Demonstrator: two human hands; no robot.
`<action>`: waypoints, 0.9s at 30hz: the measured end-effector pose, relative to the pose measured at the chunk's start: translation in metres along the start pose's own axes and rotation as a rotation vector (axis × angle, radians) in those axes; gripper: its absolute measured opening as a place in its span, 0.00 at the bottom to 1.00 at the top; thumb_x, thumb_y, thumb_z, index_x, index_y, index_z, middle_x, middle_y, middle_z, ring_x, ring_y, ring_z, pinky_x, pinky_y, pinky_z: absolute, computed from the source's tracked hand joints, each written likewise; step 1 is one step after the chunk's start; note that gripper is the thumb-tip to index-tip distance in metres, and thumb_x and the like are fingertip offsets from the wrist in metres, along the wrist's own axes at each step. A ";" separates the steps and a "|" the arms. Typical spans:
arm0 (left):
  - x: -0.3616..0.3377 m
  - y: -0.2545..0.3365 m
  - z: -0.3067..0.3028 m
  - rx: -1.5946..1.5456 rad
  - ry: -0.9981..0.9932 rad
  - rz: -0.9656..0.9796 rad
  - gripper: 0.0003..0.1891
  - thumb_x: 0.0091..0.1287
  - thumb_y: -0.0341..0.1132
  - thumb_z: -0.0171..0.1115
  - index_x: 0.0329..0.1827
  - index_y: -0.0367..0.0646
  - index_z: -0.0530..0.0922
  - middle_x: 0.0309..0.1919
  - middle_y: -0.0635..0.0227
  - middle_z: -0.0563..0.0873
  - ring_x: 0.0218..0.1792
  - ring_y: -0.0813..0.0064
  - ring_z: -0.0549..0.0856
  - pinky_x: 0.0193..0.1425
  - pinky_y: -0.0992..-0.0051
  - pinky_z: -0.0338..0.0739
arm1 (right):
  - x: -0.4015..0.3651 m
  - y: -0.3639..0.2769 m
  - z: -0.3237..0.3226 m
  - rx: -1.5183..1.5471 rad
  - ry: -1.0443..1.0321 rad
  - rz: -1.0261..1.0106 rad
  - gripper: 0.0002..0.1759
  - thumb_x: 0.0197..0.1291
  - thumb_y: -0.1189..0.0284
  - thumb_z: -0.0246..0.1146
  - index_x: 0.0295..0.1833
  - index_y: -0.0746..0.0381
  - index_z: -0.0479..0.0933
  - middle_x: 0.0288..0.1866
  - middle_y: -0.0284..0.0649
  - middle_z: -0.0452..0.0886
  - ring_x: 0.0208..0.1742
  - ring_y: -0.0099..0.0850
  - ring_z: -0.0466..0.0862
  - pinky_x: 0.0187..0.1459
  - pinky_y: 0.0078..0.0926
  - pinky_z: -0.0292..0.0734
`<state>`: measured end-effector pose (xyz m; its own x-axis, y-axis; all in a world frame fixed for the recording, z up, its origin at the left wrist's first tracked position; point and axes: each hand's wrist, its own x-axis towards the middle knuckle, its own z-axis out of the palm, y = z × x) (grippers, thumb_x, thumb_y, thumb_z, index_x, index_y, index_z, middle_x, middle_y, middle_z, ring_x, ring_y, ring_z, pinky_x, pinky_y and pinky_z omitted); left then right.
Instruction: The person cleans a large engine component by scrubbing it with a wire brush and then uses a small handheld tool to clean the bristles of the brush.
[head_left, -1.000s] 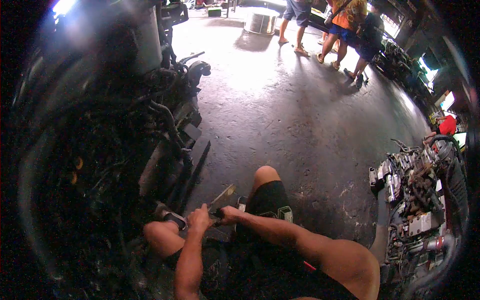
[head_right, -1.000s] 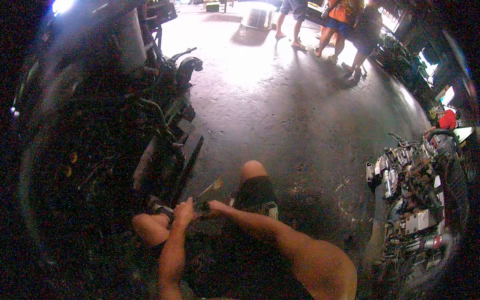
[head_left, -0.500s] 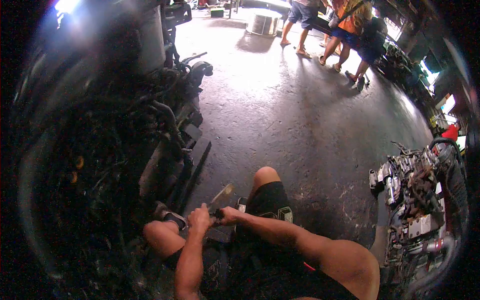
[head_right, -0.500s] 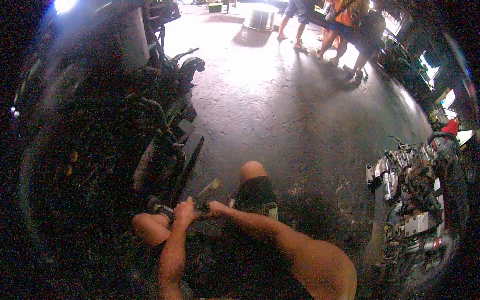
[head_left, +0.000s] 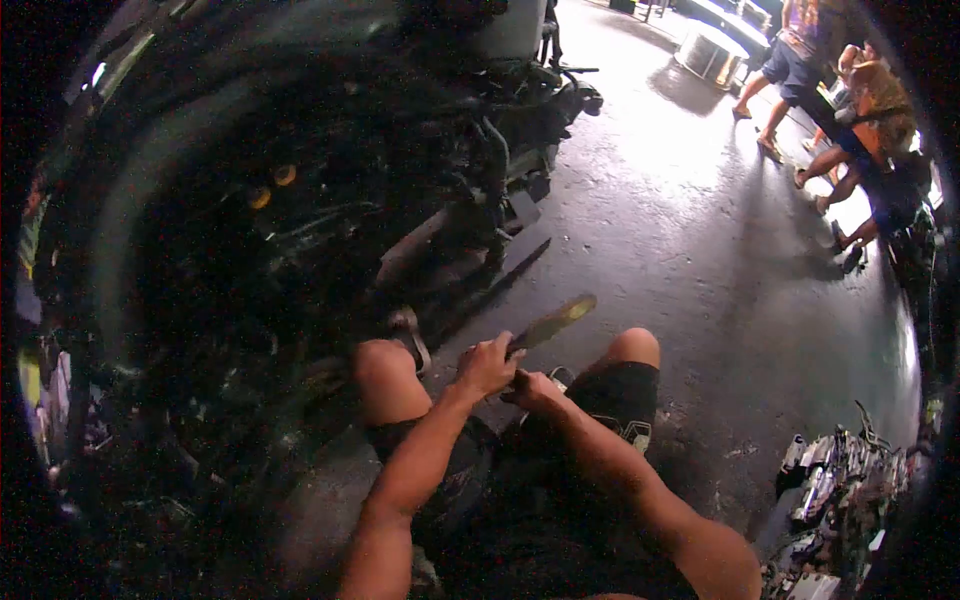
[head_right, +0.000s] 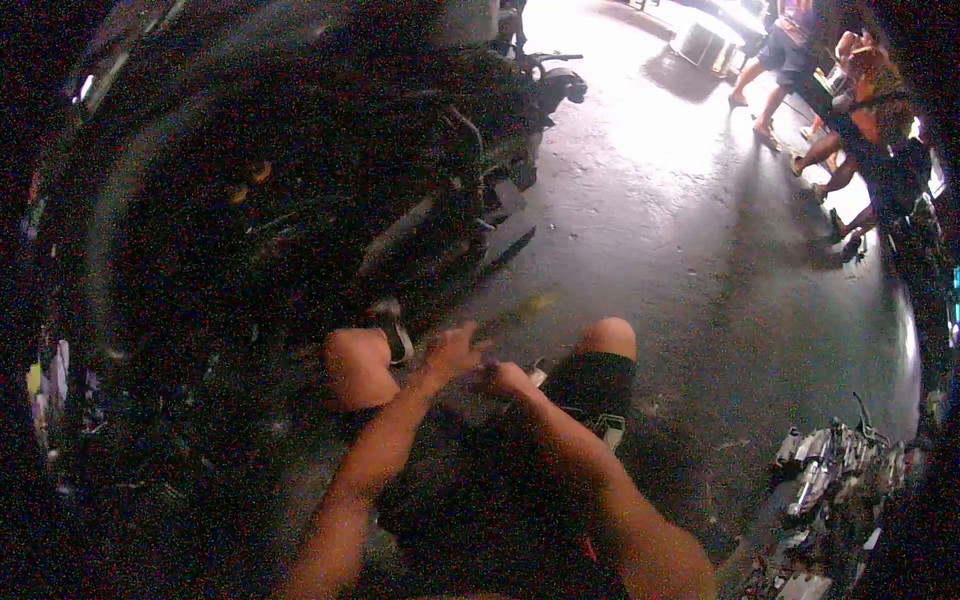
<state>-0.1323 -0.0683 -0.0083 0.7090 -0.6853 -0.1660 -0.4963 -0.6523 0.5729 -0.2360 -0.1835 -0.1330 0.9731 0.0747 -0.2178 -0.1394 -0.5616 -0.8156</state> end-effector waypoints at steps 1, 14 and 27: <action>-0.005 0.000 0.000 -0.069 0.140 0.052 0.19 0.61 0.49 0.58 0.46 0.43 0.72 0.36 0.46 0.82 0.42 0.44 0.80 0.44 0.53 0.74 | 0.004 -0.004 -0.001 -0.048 -0.044 0.094 0.29 0.47 0.54 0.68 0.52 0.60 0.74 0.46 0.48 0.81 0.48 0.48 0.79 0.48 0.40 0.74; -0.097 -0.029 -0.140 -0.347 1.012 0.084 0.17 0.62 0.38 0.61 0.49 0.37 0.74 0.26 0.69 0.79 0.28 0.75 0.78 0.36 0.73 0.75 | -0.022 -0.035 -0.019 -0.086 0.004 0.196 0.25 0.48 0.55 0.68 0.44 0.62 0.73 0.36 0.52 0.80 0.42 0.52 0.79 0.40 0.46 0.73; 0.055 0.096 -0.268 0.150 1.064 0.526 0.15 0.61 0.42 0.63 0.43 0.40 0.78 0.35 0.52 0.83 0.36 0.51 0.83 0.38 0.63 0.76 | -0.023 -0.014 -0.017 -0.110 0.068 0.010 0.22 0.50 0.57 0.67 0.40 0.63 0.72 0.31 0.53 0.80 0.38 0.53 0.80 0.35 0.45 0.73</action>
<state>-0.0068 -0.0816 0.2524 0.4251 -0.3140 0.8489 -0.8532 -0.4521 0.2600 -0.2535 -0.1916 -0.1075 0.9825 0.0143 -0.1857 -0.1321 -0.6494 -0.7489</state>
